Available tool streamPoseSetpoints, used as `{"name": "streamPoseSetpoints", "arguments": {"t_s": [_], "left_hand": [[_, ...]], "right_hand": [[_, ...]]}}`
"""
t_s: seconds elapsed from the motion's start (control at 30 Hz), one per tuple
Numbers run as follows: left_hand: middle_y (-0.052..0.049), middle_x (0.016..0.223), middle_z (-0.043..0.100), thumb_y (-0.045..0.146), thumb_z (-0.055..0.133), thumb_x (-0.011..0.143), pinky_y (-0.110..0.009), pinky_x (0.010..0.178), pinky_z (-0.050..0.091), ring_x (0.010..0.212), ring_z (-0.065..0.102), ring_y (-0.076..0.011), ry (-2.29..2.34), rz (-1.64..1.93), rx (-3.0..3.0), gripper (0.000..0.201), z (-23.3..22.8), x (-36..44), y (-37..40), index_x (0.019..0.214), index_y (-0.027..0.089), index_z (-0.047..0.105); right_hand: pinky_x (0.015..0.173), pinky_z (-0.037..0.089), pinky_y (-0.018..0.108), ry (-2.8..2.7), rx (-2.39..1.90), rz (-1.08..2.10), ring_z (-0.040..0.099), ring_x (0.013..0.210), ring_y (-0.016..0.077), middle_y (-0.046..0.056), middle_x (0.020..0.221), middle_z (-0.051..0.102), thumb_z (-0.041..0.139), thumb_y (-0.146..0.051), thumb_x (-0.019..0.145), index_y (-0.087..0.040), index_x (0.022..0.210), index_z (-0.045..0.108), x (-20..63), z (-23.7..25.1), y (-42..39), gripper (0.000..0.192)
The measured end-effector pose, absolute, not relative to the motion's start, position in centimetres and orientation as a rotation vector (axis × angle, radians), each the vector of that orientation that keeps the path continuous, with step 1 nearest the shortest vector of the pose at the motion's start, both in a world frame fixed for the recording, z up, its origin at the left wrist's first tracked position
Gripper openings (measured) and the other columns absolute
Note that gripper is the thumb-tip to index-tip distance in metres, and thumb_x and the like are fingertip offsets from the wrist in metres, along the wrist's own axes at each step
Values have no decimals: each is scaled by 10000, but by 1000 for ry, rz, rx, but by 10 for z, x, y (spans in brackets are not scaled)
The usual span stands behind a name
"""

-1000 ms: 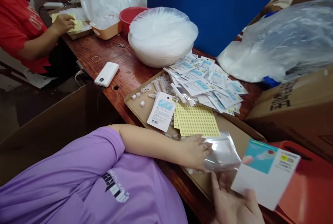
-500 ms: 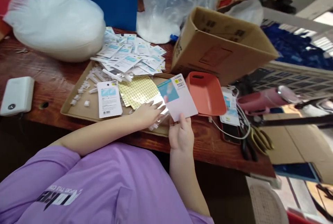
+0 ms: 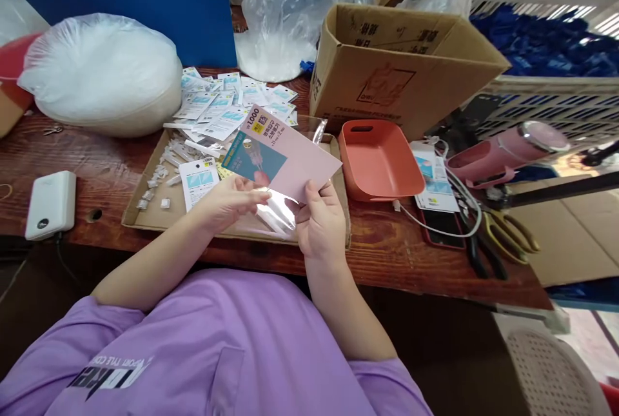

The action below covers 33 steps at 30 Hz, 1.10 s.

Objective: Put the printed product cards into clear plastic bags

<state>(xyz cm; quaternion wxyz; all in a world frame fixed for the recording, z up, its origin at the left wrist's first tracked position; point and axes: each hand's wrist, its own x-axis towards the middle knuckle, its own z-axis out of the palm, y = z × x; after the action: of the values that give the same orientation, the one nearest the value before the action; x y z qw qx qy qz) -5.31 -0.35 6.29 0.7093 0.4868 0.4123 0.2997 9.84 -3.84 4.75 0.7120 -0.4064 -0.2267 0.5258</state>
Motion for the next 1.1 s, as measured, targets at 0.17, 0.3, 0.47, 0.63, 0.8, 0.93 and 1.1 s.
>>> {"name": "streamPoseSetpoints", "arguments": {"t_s": [0.17,0.3,0.47,0.63,0.8,0.93,1.1], "left_hand": [[-90,1230,638,397,544,855,-267,681,512,888,681,-178,617,580,674,293,64,-83,-8,1056,205,638],[-48,1265,621,387,434,915,-356,833,523,1014,661,-196,641,751,563,327,70,-103,-10,1187,270,571],[-59,1236,637,357,363,933,-450,895,499,1009,664,-211,729,862,508,375,87,-120,-11,1268,260,502],[-58,1140,682,362,370,930,-409,877,508,936,682,-195,677,852,476,392,91,-125,-15,1274,237,511],[-68,1022,704,312,385,932,-341,733,548,840,690,-183,738,828,377,389,94,-127,-17,1281,194,509],[-57,976,709,271,425,916,-317,664,555,814,688,-181,677,865,395,361,93,-124,-20,1248,179,533],[-91,1075,702,200,564,807,-321,738,543,972,662,-239,567,837,581,360,80,-119,-26,1161,145,605]], "right_hand": [[611,551,211,-633,-898,1023,655,769,103,-54,880,678,744,-327,706,-239,861,608,81,45,-33,224],[676,566,255,-879,-862,526,674,790,116,-54,887,704,692,-280,783,-281,889,655,87,41,-51,113],[676,609,324,-1913,-573,366,711,847,194,-18,921,745,692,-198,754,-315,916,691,119,50,-84,200],[702,622,338,-2121,-602,81,706,891,204,-34,906,748,734,-150,692,-313,823,701,132,49,-87,212],[769,616,332,-2193,-610,-250,657,1040,225,35,998,734,690,-140,768,-236,908,685,140,41,-78,169],[814,590,338,-2286,-665,-447,646,1058,236,105,1022,722,612,-154,847,-166,1050,654,132,37,-74,208],[856,538,294,-2303,-825,-540,666,971,188,81,1061,715,585,-91,852,-177,1152,618,100,40,-70,314]]}}
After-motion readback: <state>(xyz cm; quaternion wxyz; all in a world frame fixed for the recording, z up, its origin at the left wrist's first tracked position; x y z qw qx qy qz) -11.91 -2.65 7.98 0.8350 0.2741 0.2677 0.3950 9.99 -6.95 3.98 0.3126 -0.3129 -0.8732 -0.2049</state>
